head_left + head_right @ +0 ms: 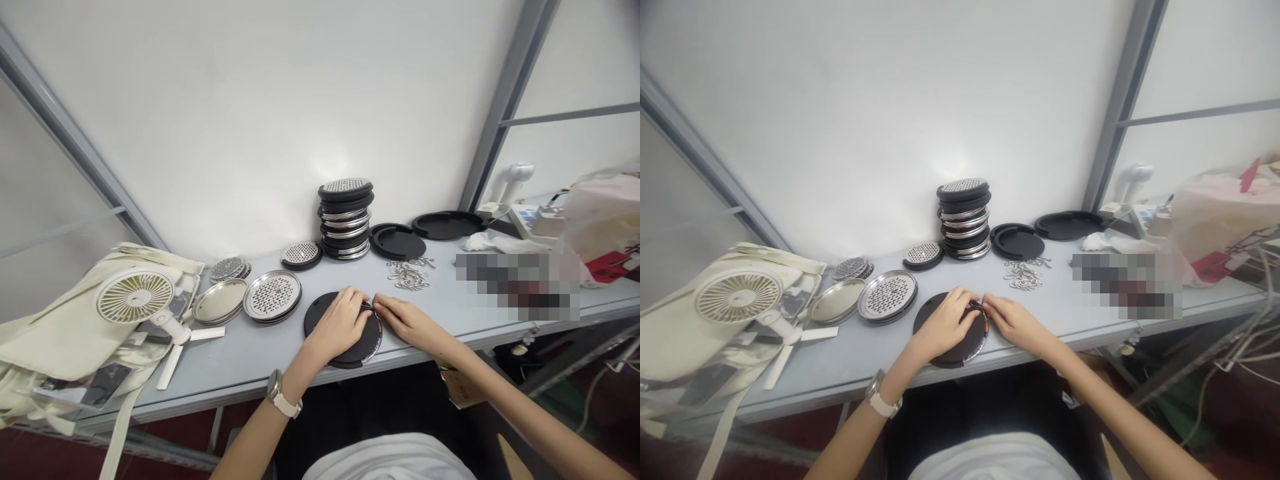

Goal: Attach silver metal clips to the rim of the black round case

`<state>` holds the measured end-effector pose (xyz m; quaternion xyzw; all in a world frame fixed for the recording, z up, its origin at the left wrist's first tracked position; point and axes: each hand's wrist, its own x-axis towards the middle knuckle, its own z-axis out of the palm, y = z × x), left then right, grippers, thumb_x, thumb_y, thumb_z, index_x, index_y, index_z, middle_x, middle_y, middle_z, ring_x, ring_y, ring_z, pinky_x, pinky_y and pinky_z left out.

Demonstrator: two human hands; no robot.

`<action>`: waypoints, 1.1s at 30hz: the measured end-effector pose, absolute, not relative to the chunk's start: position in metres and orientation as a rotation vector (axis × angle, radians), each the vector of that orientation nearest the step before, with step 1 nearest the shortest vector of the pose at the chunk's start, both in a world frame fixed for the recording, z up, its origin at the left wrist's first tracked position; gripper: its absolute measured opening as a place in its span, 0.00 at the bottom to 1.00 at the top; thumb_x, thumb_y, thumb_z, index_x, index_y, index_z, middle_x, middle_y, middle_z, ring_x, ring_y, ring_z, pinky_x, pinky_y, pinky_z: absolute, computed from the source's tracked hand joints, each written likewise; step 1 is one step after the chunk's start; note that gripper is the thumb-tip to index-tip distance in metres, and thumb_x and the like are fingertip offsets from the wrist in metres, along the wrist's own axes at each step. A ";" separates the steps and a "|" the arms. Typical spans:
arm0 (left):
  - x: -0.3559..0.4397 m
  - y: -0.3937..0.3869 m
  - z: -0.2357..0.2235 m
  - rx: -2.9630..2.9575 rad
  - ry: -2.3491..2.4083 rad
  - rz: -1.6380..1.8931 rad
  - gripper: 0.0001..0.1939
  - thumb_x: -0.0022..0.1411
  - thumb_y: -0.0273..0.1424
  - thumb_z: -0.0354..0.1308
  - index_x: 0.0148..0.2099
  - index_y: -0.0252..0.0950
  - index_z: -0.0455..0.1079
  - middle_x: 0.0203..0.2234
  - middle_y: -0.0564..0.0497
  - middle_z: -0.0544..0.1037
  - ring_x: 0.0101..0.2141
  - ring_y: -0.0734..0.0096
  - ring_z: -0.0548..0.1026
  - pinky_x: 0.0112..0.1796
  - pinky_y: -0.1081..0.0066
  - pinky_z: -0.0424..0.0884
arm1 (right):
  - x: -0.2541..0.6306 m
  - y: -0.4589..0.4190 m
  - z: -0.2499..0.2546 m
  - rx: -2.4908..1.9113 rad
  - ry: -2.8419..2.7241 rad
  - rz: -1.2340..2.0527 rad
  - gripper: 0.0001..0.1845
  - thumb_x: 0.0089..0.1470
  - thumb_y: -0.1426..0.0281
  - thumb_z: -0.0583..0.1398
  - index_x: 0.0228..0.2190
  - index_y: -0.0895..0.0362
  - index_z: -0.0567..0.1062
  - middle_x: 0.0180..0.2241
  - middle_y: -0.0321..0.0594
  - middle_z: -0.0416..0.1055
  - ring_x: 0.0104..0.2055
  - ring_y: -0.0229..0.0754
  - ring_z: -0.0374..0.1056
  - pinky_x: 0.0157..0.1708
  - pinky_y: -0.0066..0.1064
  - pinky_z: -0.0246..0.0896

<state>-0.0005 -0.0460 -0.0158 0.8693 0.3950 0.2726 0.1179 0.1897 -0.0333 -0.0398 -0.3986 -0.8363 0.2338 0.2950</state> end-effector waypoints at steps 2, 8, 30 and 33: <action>0.000 -0.046 -0.017 2.505 1.159 0.830 0.12 0.67 0.28 0.48 0.52 0.37 0.57 0.46 0.46 0.65 0.48 0.63 0.68 0.51 0.60 0.67 | 0.189 -0.033 -0.040 -1.067 -2.223 0.613 0.13 0.65 0.64 0.44 0.29 0.53 0.60 0.25 0.33 0.62 0.27 0.39 0.60 0.31 0.29 0.55; -0.001 -0.047 -0.017 2.471 1.151 0.801 0.06 0.67 0.29 0.47 0.47 0.38 0.59 0.44 0.47 0.65 0.48 0.63 0.68 0.51 0.59 0.67 | 0.188 -0.033 -0.042 -1.100 -2.212 0.580 0.14 0.65 0.65 0.44 0.28 0.53 0.60 0.24 0.33 0.61 0.27 0.40 0.61 0.31 0.29 0.55; -0.001 -0.045 -0.019 2.461 1.150 0.802 0.08 0.68 0.29 0.47 0.48 0.37 0.62 0.44 0.47 0.66 0.47 0.64 0.68 0.52 0.61 0.66 | 0.189 -0.036 -0.037 -1.072 -2.209 0.564 0.15 0.64 0.65 0.47 0.25 0.54 0.60 0.22 0.32 0.61 0.25 0.37 0.58 0.28 0.28 0.53; 0.000 -0.046 -0.018 2.464 1.150 0.796 0.06 0.68 0.29 0.47 0.46 0.37 0.61 0.43 0.47 0.66 0.47 0.63 0.68 0.51 0.60 0.66 | 0.189 -0.036 -0.037 -1.067 -2.217 0.575 0.12 0.62 0.66 0.50 0.26 0.55 0.61 0.21 0.31 0.60 0.24 0.36 0.56 0.26 0.27 0.52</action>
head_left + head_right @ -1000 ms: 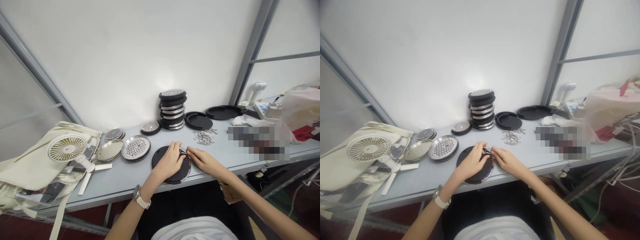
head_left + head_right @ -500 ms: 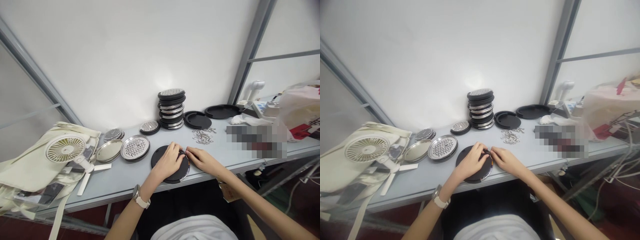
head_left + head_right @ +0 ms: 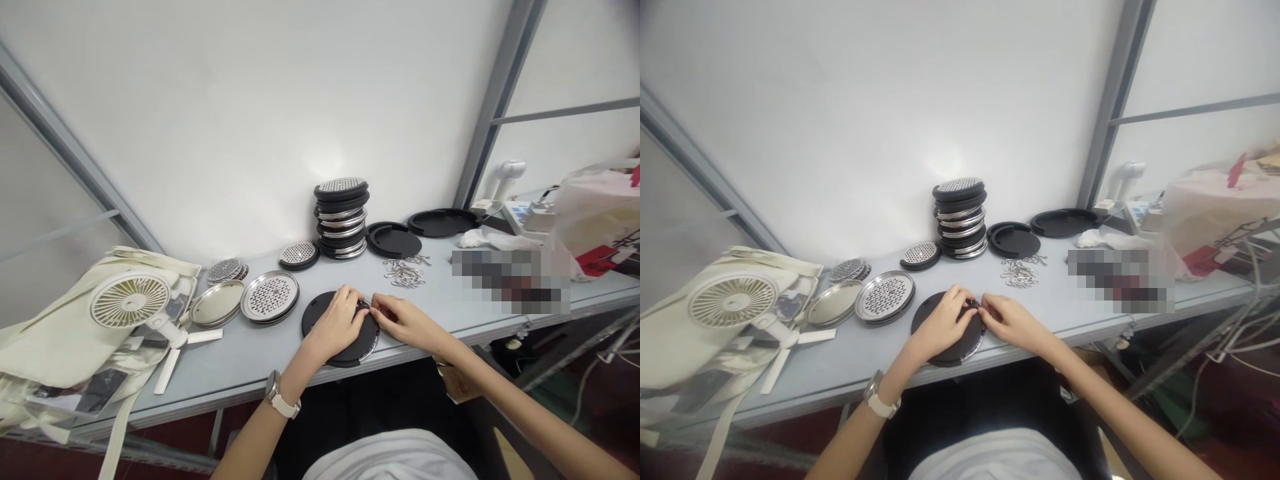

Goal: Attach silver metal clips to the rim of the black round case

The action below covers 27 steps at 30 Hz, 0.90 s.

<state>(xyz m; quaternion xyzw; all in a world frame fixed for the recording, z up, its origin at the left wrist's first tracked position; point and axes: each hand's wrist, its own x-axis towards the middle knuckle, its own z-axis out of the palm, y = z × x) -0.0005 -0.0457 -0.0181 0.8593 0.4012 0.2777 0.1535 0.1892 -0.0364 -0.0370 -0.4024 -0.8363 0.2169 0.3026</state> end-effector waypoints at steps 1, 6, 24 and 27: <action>0.000 -0.046 -0.018 2.468 1.153 0.792 0.06 0.68 0.29 0.47 0.46 0.37 0.61 0.43 0.47 0.66 0.47 0.63 0.68 0.51 0.60 0.66 | 0.189 -0.036 -0.037 -1.065 -2.218 0.576 0.12 0.61 0.66 0.50 0.26 0.55 0.61 0.21 0.31 0.60 0.24 0.36 0.56 0.25 0.27 0.52; 0.000 -0.046 -0.016 2.496 1.161 0.773 0.05 0.68 0.29 0.47 0.45 0.37 0.60 0.42 0.48 0.66 0.45 0.64 0.67 0.49 0.62 0.67 | 0.190 -0.035 -0.038 -1.055 -2.242 0.551 0.11 0.61 0.68 0.49 0.26 0.54 0.60 0.22 0.32 0.60 0.25 0.37 0.57 0.27 0.27 0.53; 0.000 -0.047 -0.014 2.509 1.161 0.765 0.06 0.68 0.29 0.47 0.46 0.38 0.61 0.42 0.48 0.66 0.46 0.63 0.67 0.49 0.60 0.66 | 0.191 -0.036 -0.037 -1.044 -2.249 0.557 0.10 0.59 0.68 0.50 0.26 0.55 0.61 0.22 0.33 0.61 0.25 0.37 0.56 0.27 0.28 0.54; 0.000 -0.047 -0.014 2.514 1.154 0.767 0.06 0.68 0.29 0.46 0.46 0.38 0.61 0.42 0.48 0.66 0.46 0.63 0.66 0.49 0.60 0.66 | 0.191 -0.036 -0.037 -1.044 -2.242 0.560 0.08 0.58 0.69 0.50 0.26 0.55 0.62 0.22 0.32 0.61 0.25 0.37 0.56 0.27 0.27 0.53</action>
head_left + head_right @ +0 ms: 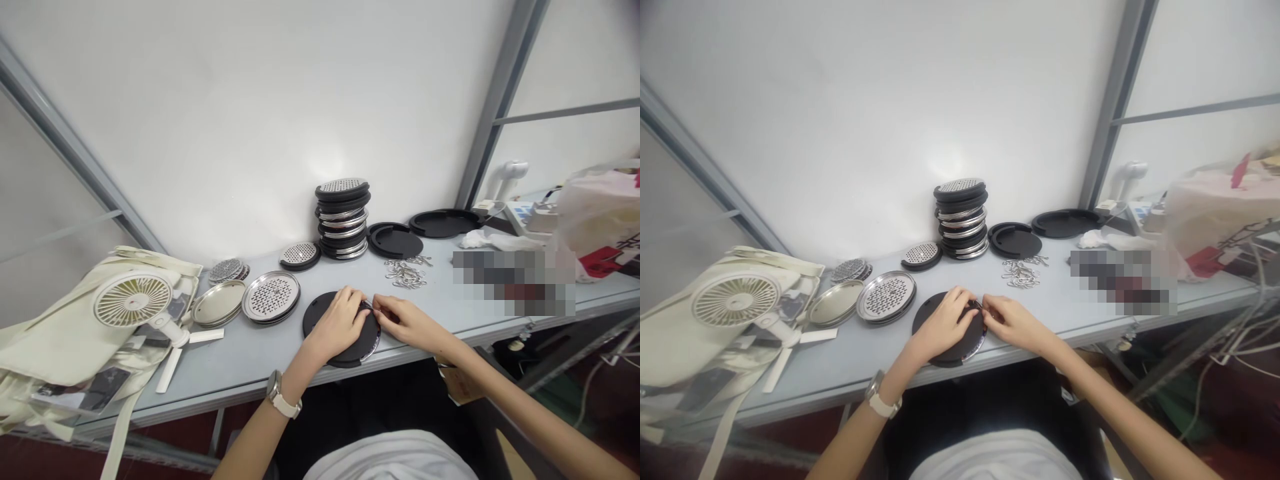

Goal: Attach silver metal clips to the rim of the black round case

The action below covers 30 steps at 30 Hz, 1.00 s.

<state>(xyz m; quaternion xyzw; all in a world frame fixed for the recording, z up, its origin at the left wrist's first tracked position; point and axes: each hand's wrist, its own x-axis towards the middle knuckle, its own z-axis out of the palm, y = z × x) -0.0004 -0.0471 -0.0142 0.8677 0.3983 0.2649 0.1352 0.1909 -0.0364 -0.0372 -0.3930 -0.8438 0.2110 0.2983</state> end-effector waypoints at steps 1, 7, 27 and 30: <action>0.000 -0.047 -0.014 2.516 1.153 0.765 0.06 0.68 0.29 0.46 0.46 0.38 0.61 0.42 0.48 0.66 0.46 0.63 0.66 0.50 0.60 0.66 | 0.191 -0.036 -0.037 -1.046 -2.239 0.566 0.08 0.58 0.69 0.50 0.26 0.55 0.62 0.22 0.32 0.61 0.25 0.37 0.56 0.27 0.27 0.53; 0.000 -0.048 -0.014 2.529 1.150 0.760 0.06 0.68 0.29 0.46 0.46 0.38 0.61 0.42 0.48 0.66 0.46 0.63 0.66 0.49 0.61 0.66 | 0.191 -0.037 -0.037 -1.050 -2.244 0.579 0.08 0.58 0.69 0.50 0.27 0.55 0.61 0.22 0.32 0.60 0.25 0.37 0.56 0.26 0.27 0.52; -0.001 -0.047 -0.014 2.544 1.150 0.758 0.05 0.68 0.29 0.46 0.45 0.38 0.61 0.42 0.48 0.66 0.46 0.63 0.66 0.50 0.61 0.66 | 0.191 -0.036 -0.039 -1.051 -2.244 0.581 0.09 0.59 0.68 0.49 0.27 0.54 0.61 0.22 0.31 0.60 0.25 0.37 0.56 0.27 0.27 0.52; -0.001 -0.047 -0.014 2.554 1.152 0.760 0.05 0.68 0.29 0.46 0.45 0.37 0.60 0.42 0.48 0.66 0.46 0.63 0.66 0.50 0.62 0.66 | 0.191 -0.036 -0.039 -1.048 -2.242 0.581 0.09 0.59 0.68 0.49 0.27 0.54 0.61 0.22 0.31 0.60 0.25 0.37 0.56 0.27 0.27 0.52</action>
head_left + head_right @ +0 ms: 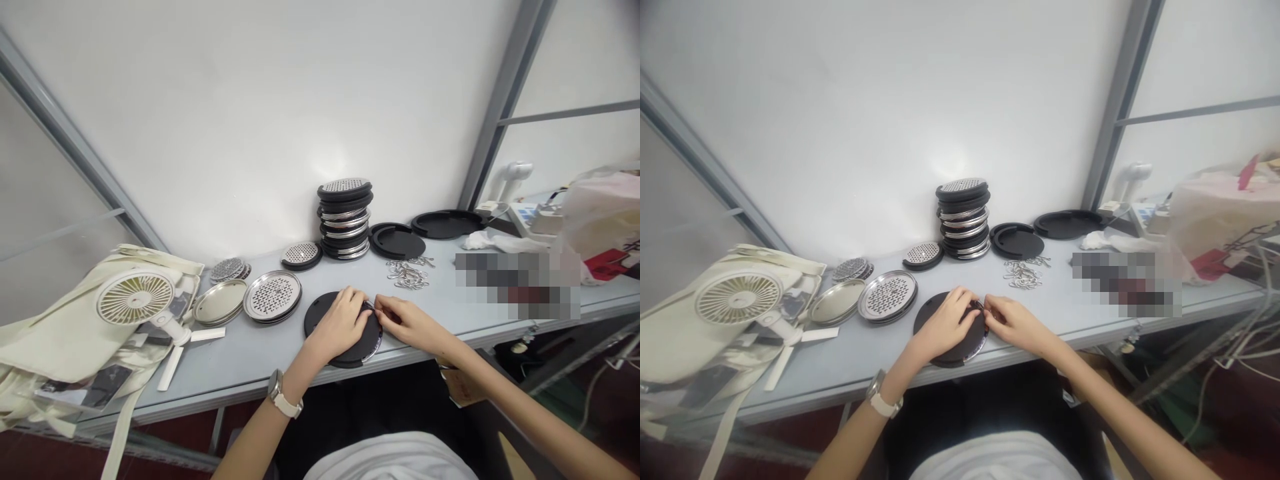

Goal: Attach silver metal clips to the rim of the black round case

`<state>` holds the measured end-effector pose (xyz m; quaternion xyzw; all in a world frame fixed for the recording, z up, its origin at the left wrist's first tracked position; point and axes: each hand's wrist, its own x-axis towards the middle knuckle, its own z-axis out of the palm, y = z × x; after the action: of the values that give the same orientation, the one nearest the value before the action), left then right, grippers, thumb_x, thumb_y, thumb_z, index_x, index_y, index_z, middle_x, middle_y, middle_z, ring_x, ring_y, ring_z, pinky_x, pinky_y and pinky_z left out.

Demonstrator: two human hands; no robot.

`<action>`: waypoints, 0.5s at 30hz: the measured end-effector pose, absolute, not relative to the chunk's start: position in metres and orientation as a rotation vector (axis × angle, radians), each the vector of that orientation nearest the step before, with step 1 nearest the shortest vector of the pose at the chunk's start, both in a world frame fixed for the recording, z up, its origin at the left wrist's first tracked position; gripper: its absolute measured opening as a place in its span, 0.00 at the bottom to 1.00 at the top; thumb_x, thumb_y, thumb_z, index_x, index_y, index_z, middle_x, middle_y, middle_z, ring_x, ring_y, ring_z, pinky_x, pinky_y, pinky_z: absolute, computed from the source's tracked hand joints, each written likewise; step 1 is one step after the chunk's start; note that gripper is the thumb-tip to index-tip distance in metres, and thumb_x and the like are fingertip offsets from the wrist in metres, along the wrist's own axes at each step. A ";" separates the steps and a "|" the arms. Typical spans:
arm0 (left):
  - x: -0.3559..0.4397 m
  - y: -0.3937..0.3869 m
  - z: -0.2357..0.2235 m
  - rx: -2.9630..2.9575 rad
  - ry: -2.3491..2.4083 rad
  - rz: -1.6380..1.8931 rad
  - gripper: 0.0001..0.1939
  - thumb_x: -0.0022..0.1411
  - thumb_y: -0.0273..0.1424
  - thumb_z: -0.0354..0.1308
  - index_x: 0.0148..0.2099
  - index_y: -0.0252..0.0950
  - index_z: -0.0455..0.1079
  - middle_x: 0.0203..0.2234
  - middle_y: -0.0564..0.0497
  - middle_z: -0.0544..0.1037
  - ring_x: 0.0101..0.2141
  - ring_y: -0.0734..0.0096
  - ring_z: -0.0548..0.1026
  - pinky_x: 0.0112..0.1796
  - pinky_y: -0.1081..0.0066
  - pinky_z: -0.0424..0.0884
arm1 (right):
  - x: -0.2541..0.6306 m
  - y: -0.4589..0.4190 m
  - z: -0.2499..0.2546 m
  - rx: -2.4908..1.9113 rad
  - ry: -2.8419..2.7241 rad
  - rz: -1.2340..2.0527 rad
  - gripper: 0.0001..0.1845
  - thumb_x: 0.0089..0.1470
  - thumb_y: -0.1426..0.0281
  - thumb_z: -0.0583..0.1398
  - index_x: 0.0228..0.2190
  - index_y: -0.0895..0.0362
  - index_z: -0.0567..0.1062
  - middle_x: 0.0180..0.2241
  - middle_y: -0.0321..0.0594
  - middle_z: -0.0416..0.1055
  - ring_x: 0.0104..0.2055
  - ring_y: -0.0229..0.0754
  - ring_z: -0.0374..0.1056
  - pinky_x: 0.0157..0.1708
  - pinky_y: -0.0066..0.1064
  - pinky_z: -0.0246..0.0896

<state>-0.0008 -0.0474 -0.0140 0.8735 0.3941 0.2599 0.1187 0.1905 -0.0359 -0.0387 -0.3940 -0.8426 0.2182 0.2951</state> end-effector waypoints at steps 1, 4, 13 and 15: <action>-0.001 -0.047 -0.014 2.556 1.154 0.761 0.05 0.68 0.29 0.46 0.45 0.37 0.60 0.42 0.48 0.66 0.46 0.63 0.66 0.50 0.62 0.66 | 0.190 -0.036 -0.038 -1.049 -2.241 0.580 0.09 0.59 0.68 0.50 0.26 0.54 0.61 0.22 0.31 0.60 0.25 0.37 0.56 0.27 0.27 0.52; -0.001 -0.047 -0.014 2.556 1.150 0.758 0.05 0.68 0.29 0.46 0.45 0.37 0.60 0.42 0.48 0.66 0.46 0.64 0.66 0.50 0.62 0.66 | 0.190 -0.036 -0.037 -1.053 -2.238 0.580 0.09 0.58 0.69 0.50 0.26 0.54 0.61 0.22 0.31 0.60 0.24 0.37 0.56 0.27 0.27 0.52; -0.001 -0.047 -0.014 2.541 1.158 0.751 0.05 0.68 0.29 0.46 0.46 0.38 0.61 0.42 0.48 0.66 0.46 0.64 0.66 0.50 0.62 0.66 | 0.190 -0.036 -0.038 -1.060 -2.256 0.584 0.09 0.59 0.69 0.49 0.27 0.55 0.60 0.22 0.31 0.59 0.25 0.36 0.55 0.27 0.27 0.51; -0.001 -0.047 -0.014 2.544 1.160 0.754 0.05 0.68 0.29 0.46 0.46 0.38 0.60 0.42 0.48 0.66 0.46 0.64 0.66 0.50 0.62 0.66 | 0.190 -0.035 -0.038 -1.062 -2.259 0.581 0.09 0.60 0.68 0.49 0.27 0.55 0.60 0.22 0.31 0.59 0.25 0.36 0.55 0.27 0.27 0.51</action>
<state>-0.0007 -0.0471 -0.0137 0.8719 0.3976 0.2583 0.1226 0.1897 -0.0353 -0.0379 -0.3973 -0.8447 0.2174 0.2854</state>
